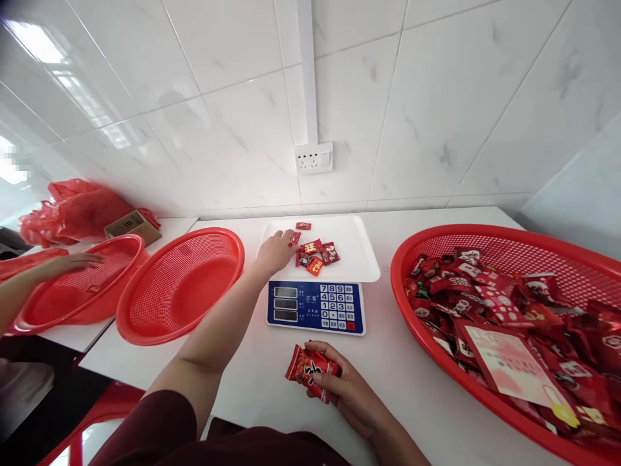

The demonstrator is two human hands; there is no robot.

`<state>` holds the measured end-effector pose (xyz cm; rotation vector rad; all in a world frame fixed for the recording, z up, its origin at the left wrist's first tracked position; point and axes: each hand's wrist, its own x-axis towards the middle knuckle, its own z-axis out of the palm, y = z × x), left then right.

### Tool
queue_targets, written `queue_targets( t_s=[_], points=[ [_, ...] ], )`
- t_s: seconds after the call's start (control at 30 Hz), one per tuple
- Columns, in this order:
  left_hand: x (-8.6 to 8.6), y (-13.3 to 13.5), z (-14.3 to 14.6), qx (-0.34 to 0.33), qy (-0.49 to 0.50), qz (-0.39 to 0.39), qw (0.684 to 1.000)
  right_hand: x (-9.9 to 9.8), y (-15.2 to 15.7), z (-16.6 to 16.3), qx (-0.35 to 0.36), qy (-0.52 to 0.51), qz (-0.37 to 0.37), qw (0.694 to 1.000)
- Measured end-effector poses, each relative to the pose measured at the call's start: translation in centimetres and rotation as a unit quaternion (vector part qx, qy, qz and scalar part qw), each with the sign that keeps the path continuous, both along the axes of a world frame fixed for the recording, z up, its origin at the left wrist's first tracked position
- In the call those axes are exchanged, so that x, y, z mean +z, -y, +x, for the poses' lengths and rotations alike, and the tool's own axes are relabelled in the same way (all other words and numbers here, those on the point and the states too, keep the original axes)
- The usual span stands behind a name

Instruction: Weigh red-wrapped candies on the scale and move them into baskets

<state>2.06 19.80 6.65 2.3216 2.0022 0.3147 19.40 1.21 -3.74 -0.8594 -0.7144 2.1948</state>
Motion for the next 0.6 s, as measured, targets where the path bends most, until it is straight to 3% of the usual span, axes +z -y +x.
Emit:
queue_targets(
  t_s=[0.17, 0.27, 0.37, 0.43, 0.5, 0.6],
  points=[
    [0.6, -0.3, -0.7, 0.017, 0.001, 0.033, 0.999, 0.0, -0.2, 0.4, -0.027, 0.000, 0.003, 1.000],
    [2.3, 2.0, -4.0, 0.057, -0.004, 0.085, 0.995, 0.3, 0.0, 0.4, -0.022, -0.007, 0.001, 1.000],
    [3.9, 4.5, -8.0, 0.145, -0.021, 0.148, 0.978, 0.5, 0.1, 0.3, -0.008, -0.016, 0.000, 1.000],
    [4.4, 5.5, -9.2, 0.173, -0.023, 0.177, 0.969, 0.6, 0.2, 0.2, 0.005, -0.020, -0.002, 1.000],
    [4.1, 5.7, -8.6, 0.124, 0.011, 0.172, 0.977, 0.7, 0.3, 0.1, 0.009, -0.019, -0.001, 1.000],
    [2.7, 4.7, -4.9, -0.057, 0.078, 0.068, 0.993, 0.7, 0.4, -0.1, 0.009, -0.009, 0.006, 1.000]
  ],
)
